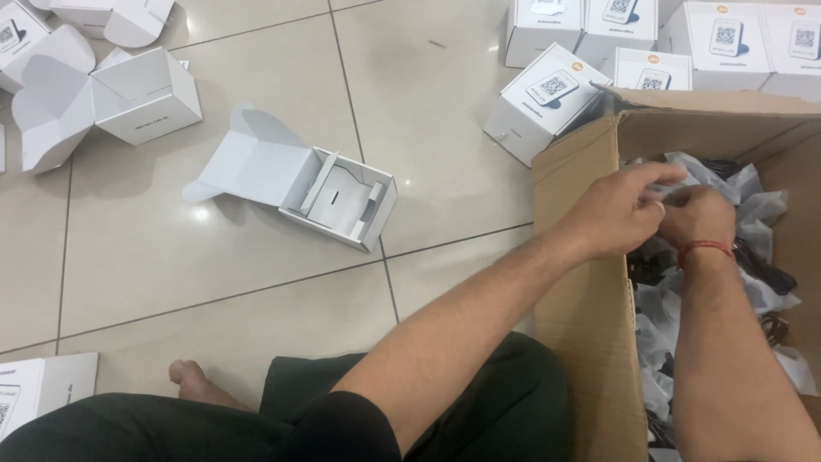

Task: The person packs electronic cables and manuals into retail boxes.

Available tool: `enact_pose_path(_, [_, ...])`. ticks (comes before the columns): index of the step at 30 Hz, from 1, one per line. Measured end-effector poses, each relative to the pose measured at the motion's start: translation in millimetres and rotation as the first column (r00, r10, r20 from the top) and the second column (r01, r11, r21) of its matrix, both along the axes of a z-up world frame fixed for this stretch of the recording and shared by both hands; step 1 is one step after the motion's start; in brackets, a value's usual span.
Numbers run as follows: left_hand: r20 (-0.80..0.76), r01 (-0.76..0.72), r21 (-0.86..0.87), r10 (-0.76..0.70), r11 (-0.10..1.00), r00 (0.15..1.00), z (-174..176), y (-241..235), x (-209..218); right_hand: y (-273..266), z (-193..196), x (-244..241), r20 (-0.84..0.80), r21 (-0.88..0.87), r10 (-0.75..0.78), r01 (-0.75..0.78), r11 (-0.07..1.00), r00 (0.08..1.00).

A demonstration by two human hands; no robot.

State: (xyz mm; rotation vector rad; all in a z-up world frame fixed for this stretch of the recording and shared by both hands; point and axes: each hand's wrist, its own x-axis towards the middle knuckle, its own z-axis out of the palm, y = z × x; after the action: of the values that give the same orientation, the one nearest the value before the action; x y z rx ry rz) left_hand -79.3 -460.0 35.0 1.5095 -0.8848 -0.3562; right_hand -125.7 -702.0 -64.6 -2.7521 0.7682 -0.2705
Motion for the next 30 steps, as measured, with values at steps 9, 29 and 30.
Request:
enact_pose_path(9, [0.007, -0.006, 0.058, 0.005, 0.998, 1.000, -14.4, 19.9, 0.4, 17.9, 16.3, 20.1, -0.403, 0.166, -0.083, 0.162, 0.973, 0.911])
enact_pose_path(29, [0.700, -0.810, 0.491, 0.409, 0.319, 0.585, -36.0, 229.1, 48.6, 17.5, 103.6, 9.6, 0.478, 0.790, -0.347, -0.223, 0.571, 0.807])
enact_pose_path(30, [0.700, -0.813, 0.489, 0.415, 0.316, 0.582, -32.9, 236.3, 45.9, 39.4, 119.0, 11.0, 0.480, 0.788, -0.341, -0.228, 0.572, 0.808])
